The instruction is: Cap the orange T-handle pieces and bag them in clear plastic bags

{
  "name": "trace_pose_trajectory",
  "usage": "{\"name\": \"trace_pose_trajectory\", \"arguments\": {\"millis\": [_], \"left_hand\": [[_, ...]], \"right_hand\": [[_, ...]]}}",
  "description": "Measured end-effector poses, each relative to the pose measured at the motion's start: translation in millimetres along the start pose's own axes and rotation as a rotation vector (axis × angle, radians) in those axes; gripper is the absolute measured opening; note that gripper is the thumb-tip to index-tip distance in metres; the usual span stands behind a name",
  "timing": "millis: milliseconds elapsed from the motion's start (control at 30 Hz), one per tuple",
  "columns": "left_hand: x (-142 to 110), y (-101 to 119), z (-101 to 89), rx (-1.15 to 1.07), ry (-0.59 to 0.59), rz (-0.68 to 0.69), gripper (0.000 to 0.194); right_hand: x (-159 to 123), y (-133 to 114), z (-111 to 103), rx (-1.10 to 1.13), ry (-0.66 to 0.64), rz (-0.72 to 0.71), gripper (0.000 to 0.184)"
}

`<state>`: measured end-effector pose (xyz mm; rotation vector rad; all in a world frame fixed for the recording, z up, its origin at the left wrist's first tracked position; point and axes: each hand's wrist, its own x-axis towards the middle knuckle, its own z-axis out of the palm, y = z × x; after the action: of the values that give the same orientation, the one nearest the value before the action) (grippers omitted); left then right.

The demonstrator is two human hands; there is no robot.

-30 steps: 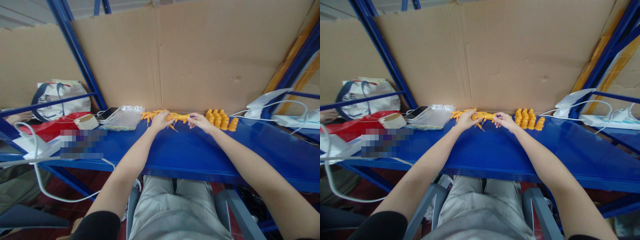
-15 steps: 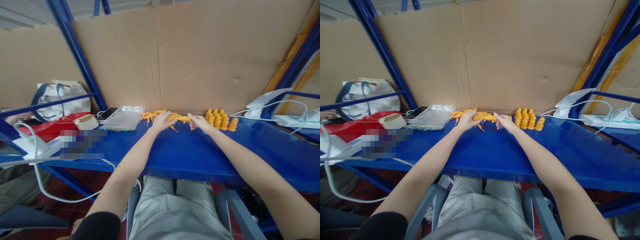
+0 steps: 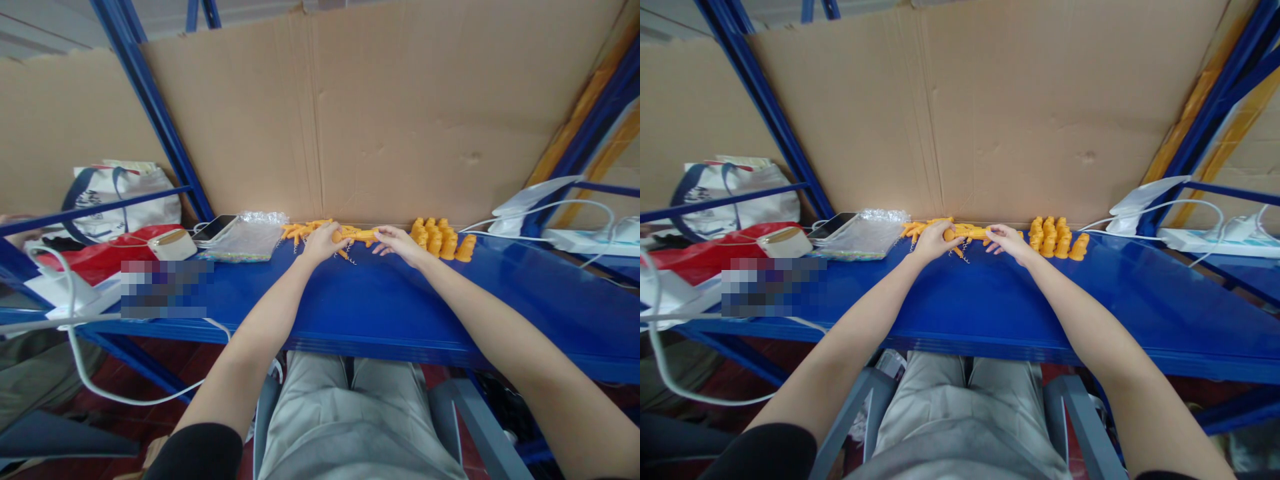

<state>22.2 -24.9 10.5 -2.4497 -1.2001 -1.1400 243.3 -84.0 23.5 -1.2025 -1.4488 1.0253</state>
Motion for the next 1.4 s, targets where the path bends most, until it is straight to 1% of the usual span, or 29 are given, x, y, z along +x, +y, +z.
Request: {"name": "trace_pose_trajectory", "arguments": {"millis": [100, 200, 667, 833, 1000, 1067, 1133, 1233, 1300, 1333, 1400], "left_hand": [[0.0, 0.5, 0.0, -0.005, -0.003, 0.003, 0.022], [0.0, 0.6, 0.2, -0.002, -0.007, -0.003, 0.022], [-0.1, 0.1, 1.3, 0.013, -0.015, -0.005, 0.024], [-1.0, 0.1, 1.4, 0.019, -0.001, 0.009, 0.024], [-0.5, 2.2, -0.6, -0.003, -0.023, -0.012, 0.022], [-0.3, 3.2, -1.6, -0.011, -0.038, -0.026, 0.022], [-0.4, 3.9, -2.2, -0.010, -0.042, -0.028, 0.021], [-0.9, 4.8, -2.7, -0.002, -0.033, -0.016, 0.021], [-1.2, 6.3, -3.3, 0.003, -0.036, -0.009, 0.022], [-1.2, 7.5, -3.8, 0.006, -0.042, -0.004, 0.022], [-1.1, 11.1, -5.1, 0.014, -0.056, 0.008, 0.022]], "right_hand": [[1.4, 1.9, -0.8, -0.005, -0.004, -0.020, 0.019], [2.4, 2.9, -0.7, -0.002, 0.019, -0.023, 0.019], [2.4, 0.1, 4.4, -0.017, 0.086, 0.042, 0.020], [2.5, 0.7, 4.5, -0.020, 0.077, 0.044, 0.020], [5.9, 5.6, 3.5, -0.075, 0.041, 0.036, 0.027], [8.8, 9.7, 2.7, -0.146, 0.048, -0.009, 0.035], [11.8, 14.9, 1.2, -0.287, 0.087, -0.113, 0.045], [13.5, 22.1, -1.9, -0.625, 0.140, -0.416, 0.055], [11.8, 24.4, -2.9, -0.857, 0.140, -0.598, 0.053], [10.4, 24.6, -2.7, -0.950, 0.130, -0.652, 0.050], [7.3, 23.2, -0.5, -1.074, 0.115, -0.703, 0.044]]}}
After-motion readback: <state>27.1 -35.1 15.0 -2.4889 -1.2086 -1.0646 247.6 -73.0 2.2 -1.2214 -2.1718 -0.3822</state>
